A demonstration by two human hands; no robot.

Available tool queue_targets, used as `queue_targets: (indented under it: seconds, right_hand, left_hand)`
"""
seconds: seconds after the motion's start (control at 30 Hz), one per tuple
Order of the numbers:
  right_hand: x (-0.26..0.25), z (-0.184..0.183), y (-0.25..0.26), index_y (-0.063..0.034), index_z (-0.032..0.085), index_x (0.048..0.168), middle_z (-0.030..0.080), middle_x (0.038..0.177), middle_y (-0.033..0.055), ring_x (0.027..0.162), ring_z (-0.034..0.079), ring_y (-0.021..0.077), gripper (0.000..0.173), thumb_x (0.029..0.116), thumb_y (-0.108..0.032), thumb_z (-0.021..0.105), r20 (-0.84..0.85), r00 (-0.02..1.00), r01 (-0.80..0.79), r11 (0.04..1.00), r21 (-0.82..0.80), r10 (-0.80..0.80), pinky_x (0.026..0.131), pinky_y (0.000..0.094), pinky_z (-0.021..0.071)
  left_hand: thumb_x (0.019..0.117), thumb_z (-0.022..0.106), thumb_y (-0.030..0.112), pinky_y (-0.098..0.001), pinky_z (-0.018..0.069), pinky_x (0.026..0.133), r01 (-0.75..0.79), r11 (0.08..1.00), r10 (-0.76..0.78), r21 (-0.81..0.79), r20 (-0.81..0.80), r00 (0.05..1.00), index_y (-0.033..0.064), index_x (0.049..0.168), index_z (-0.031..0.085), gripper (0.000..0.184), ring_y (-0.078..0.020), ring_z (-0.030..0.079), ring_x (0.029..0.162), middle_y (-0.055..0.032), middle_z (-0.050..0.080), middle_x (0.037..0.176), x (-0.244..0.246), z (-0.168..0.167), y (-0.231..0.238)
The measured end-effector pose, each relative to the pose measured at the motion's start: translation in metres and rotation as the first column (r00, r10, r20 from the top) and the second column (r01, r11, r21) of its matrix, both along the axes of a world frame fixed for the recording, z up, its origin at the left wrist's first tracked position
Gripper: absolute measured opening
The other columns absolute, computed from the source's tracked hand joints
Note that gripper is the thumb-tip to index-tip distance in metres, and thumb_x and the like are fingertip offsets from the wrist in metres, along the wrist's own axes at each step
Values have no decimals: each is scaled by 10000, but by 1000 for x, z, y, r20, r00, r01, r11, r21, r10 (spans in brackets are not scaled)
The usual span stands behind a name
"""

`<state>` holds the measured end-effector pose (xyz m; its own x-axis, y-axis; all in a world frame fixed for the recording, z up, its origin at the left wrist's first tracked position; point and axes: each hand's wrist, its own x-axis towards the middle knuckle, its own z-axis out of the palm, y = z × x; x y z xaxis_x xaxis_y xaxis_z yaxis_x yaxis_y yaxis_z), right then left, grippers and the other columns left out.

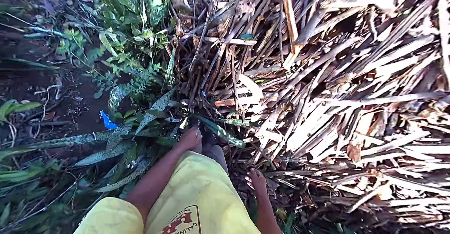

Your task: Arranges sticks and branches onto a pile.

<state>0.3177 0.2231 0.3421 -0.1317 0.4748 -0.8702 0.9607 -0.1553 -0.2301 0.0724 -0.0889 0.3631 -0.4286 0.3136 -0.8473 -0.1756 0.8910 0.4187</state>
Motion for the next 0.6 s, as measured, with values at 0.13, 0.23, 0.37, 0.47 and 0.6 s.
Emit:
queue_targets:
  seconds: [0.13,0.23,0.37,0.47,0.6]
  right_hand:
    - [-11,-22,-15,3,572,1375,686,1181,250,943,715,347,409,1116,-291,453,4,998,61,998,1,-61,805,525,581]
    - [-30,-29,-35,1,557,1388,679,1201,249,960,716,345,411,1117,-287,447,9,995,96,995,-37,-95,810,521,588]
    - [-42,-36,-57,3,563,1380,681,1188,244,937,717,328,389,1116,-260,450,-16,998,58,988,-144,-61,802,499,591]
    - [-59,-59,-47,4,585,1355,687,1178,243,929,718,337,386,1113,-269,459,-49,999,-25,982,-186,16,794,510,591]
    - [-46,-51,-32,3,565,1381,692,1187,235,955,725,339,398,1119,-267,432,-40,999,28,989,-147,-34,820,514,596]
  left_hand:
    - [1078,467,369,-575,404,1134,-4,1000,5,-10,17,1000,63,1492,494,515,-348,528,1365,-190,541,1475,-33,10,-10]
    - [1084,456,369,-555,398,1150,-54,997,54,-56,3,999,66,1501,486,517,-335,530,1370,-184,542,1483,-48,1,-29]
    - [1081,475,353,-559,401,1145,-65,989,66,-133,1,998,25,1469,508,508,-351,544,1350,-210,568,1442,-37,-8,-59]
    - [1089,459,345,-531,400,1160,-136,978,124,-158,-87,988,36,1474,510,497,-335,543,1356,-203,566,1448,-47,4,-65]
    - [1097,433,323,-514,416,1150,-232,956,180,-181,-265,947,44,1433,565,457,-314,574,1327,-185,606,1412,-41,35,-77]
